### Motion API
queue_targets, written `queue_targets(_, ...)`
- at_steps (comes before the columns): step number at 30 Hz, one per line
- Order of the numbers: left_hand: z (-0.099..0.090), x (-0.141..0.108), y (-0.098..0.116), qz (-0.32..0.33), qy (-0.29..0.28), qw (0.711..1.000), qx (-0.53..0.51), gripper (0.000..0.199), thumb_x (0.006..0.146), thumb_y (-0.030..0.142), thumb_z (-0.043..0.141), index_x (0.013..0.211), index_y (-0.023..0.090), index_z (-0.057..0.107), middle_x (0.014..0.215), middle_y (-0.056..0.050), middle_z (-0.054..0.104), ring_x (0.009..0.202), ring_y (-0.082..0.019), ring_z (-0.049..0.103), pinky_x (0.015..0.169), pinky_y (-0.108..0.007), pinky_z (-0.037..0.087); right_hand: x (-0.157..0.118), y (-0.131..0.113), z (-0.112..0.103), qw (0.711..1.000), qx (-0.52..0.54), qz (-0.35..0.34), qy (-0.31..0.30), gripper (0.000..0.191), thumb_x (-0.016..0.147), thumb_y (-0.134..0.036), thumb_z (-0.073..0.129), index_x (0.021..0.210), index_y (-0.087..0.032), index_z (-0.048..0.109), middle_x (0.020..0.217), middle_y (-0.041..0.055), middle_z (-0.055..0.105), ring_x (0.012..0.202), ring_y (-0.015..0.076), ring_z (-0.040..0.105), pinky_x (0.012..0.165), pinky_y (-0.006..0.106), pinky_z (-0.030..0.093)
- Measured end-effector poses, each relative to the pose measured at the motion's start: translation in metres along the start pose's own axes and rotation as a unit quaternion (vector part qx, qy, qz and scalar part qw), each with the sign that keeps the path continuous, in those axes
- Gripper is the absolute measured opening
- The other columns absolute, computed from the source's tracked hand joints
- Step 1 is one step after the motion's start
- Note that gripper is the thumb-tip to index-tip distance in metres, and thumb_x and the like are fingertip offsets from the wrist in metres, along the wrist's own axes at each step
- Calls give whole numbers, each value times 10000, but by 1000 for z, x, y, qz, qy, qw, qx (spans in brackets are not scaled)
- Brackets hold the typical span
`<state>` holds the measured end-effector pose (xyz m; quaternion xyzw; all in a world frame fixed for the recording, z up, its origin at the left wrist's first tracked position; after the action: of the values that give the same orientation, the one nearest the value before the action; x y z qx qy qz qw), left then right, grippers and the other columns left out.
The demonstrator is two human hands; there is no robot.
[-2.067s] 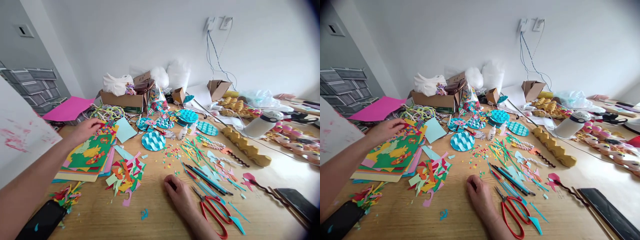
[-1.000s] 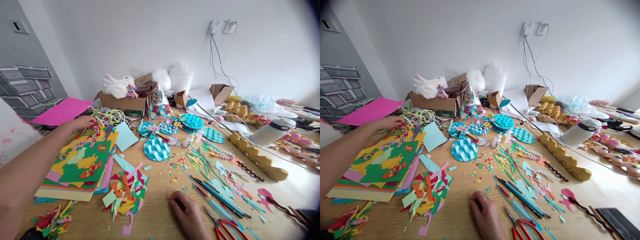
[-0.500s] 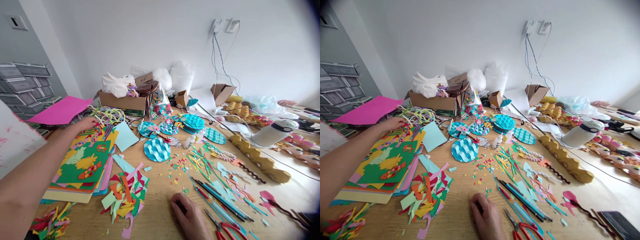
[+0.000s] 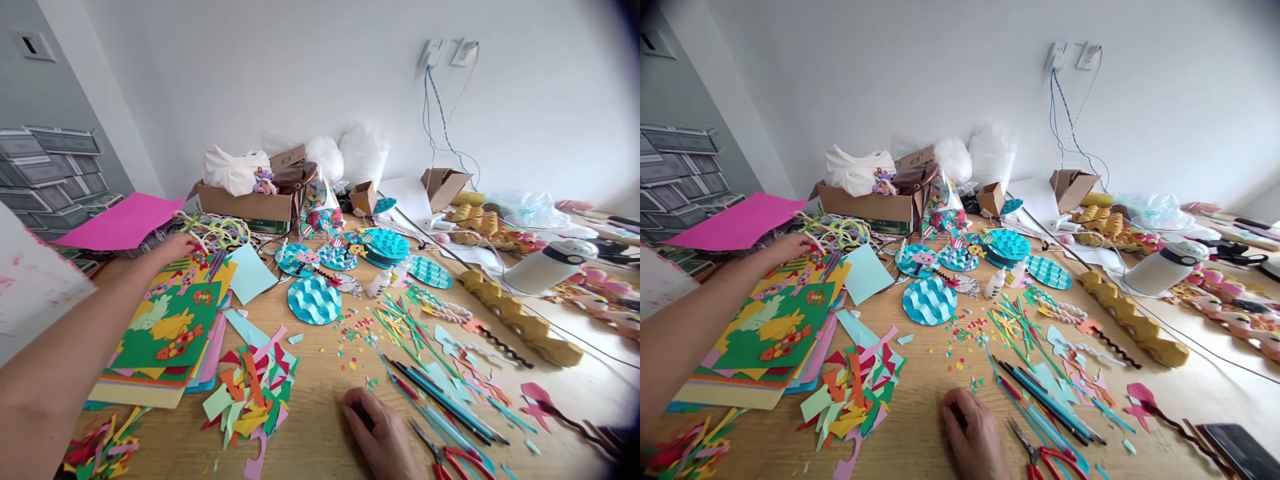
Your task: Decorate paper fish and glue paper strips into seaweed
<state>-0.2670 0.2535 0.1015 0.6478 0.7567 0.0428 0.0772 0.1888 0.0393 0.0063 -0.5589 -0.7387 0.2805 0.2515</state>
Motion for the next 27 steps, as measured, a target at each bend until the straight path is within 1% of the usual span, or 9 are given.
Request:
queue_targets(6, -3, 2, -5, 19, 13, 999, 43, 311, 847, 320, 511, 1104, 144, 510, 1105, -75, 537, 941, -212, 550, 782, -408, 478, -1, -1, 1, 1000, 1, 4, -6, 164, 824, -260, 413, 720, -195, 523, 668, 2, 595, 616, 121, 559, 574, 200, 407)
queue_targets(11, -1, 1, -10, 28, 20, 998, 59, 312, 846, 324, 512, 1098, 141, 514, 1097, -70, 541, 939, -216, 551, 780, -406, 479, -2, 0, 0, 1000, 0, 0, -10, 166, 829, -270, 406, 742, -195, 525, 682, 5, 600, 623, 122, 560, 579, 203, 409)
queue_targets(15, 1, -1, -8, 39, 21, 997, 59, 310, 846, 324, 511, 1096, 141, 515, 1095, -71, 542, 939, -215, 551, 781, -406, 479, 0, -1, -1, 1000, -8, -2, -6, 163, 820, -269, 418, 724, -194, 527, 659, 3, 600, 600, 123, 557, 558, 203, 405)
queue_targets(21, 0, -3, -4, 38, 22, 998, 47, 303, 847, 325, 510, 1084, 138, 520, 1077, -67, 549, 917, -209, 559, 765, -395, 485, 1, -2, -1, 1000, -9, -7, -5, 159, 823, -261, 416, 726, -194, 522, 656, 0, 595, 598, 120, 555, 558, 200, 404)
queue_targets(24, -2, -6, -2, 44, 34, 998, 40, 296, 846, 337, 508, 1058, 131, 533, 1041, -58, 561, 891, -205, 565, 748, -381, 490, 1, -1, -1, 1000, -9, -5, -6, 152, 822, -257, 416, 727, -193, 517, 664, 2, 595, 607, 121, 556, 566, 201, 405)
queue_targets(27, -4, -10, 1, 52, 53, 997, 33, 273, 854, 346, 492, 997, 123, 554, 939, -42, 585, 802, -173, 576, 698, -344, 486, 1, -1, 0, 1000, -4, -3, -12, 155, 825, -253, 411, 729, -191, 516, 676, 3, 596, 623, 120, 560, 576, 201, 407)
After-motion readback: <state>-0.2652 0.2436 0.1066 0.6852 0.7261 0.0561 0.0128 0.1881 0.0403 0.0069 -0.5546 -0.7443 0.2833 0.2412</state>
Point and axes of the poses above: each hand's wrist, its own x-axis towards the middle knuckle, its own z-axis out of the palm, y = z × x, the point moved 1 cm from there along x, towards the middle knuckle
